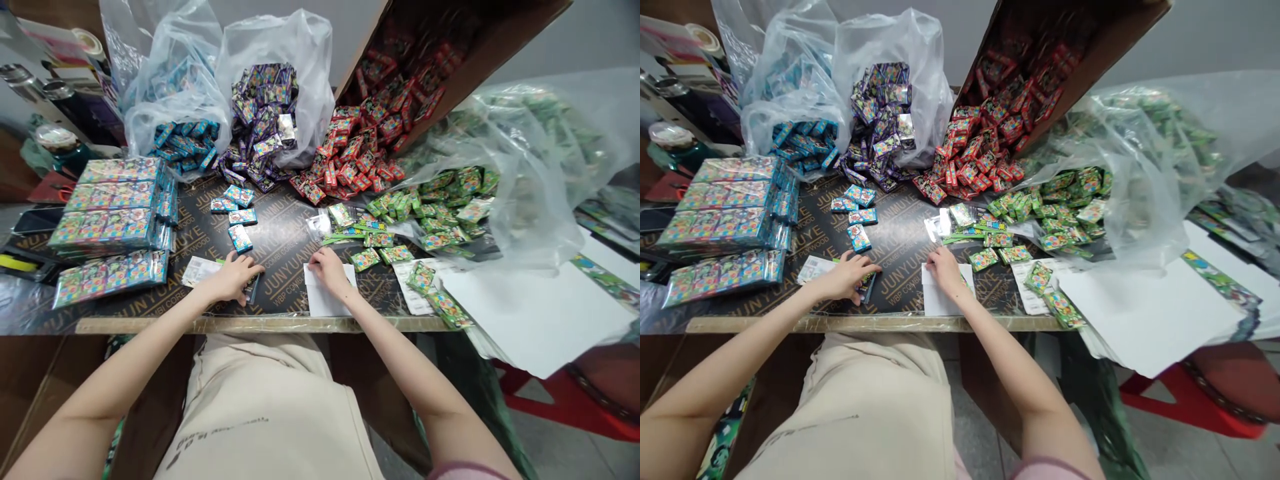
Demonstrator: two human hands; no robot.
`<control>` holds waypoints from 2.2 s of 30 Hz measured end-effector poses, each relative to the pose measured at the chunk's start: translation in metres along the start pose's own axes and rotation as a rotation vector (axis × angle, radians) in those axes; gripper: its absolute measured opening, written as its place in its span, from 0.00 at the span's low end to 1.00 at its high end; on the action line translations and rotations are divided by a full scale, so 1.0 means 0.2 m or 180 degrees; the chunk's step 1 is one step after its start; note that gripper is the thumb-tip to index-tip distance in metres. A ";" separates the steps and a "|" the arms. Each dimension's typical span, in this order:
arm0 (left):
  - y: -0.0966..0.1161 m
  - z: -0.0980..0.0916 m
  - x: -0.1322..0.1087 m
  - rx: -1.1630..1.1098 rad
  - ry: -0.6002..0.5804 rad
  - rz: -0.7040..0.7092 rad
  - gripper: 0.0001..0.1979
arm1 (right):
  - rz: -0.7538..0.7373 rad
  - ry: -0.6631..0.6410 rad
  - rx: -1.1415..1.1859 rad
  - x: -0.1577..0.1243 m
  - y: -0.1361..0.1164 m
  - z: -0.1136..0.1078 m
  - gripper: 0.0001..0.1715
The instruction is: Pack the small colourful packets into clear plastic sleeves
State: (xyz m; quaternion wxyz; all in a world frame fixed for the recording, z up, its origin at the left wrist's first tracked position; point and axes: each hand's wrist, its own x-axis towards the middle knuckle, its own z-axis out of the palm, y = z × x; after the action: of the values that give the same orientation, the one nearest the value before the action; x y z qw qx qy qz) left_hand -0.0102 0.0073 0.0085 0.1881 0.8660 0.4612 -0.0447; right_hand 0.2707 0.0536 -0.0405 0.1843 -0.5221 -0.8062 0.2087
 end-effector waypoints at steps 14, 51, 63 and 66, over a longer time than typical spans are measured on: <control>0.05 -0.27 -0.13 -0.2546 0.2793 -0.0112 0.08 | 0.0634 0.0456 0.2254 0.08 -0.14 -0.17 0.13; 0.18 -0.08 -0.12 -0.3971 0.3159 -0.0897 0.28 | 0.0309 -0.0880 0.2844 0.27 -0.75 -0.19 0.17; 0.12 -0.19 -0.75 -0.0161 0.3470 -0.0228 0.20 | 0.0966 0.0548 0.3023 0.19 -0.38 -0.17 0.21; -0.09 -0.11 -0.91 0.0699 0.3491 -0.0642 0.23 | 0.0903 0.0467 0.2640 0.10 -0.30 -0.15 0.18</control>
State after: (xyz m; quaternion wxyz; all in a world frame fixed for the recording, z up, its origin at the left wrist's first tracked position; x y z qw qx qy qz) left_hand -0.1313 -0.1172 0.0699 -0.1753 0.7286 0.5645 0.3461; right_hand 0.2331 0.0545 0.0184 0.4045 -0.5229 -0.5594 0.5001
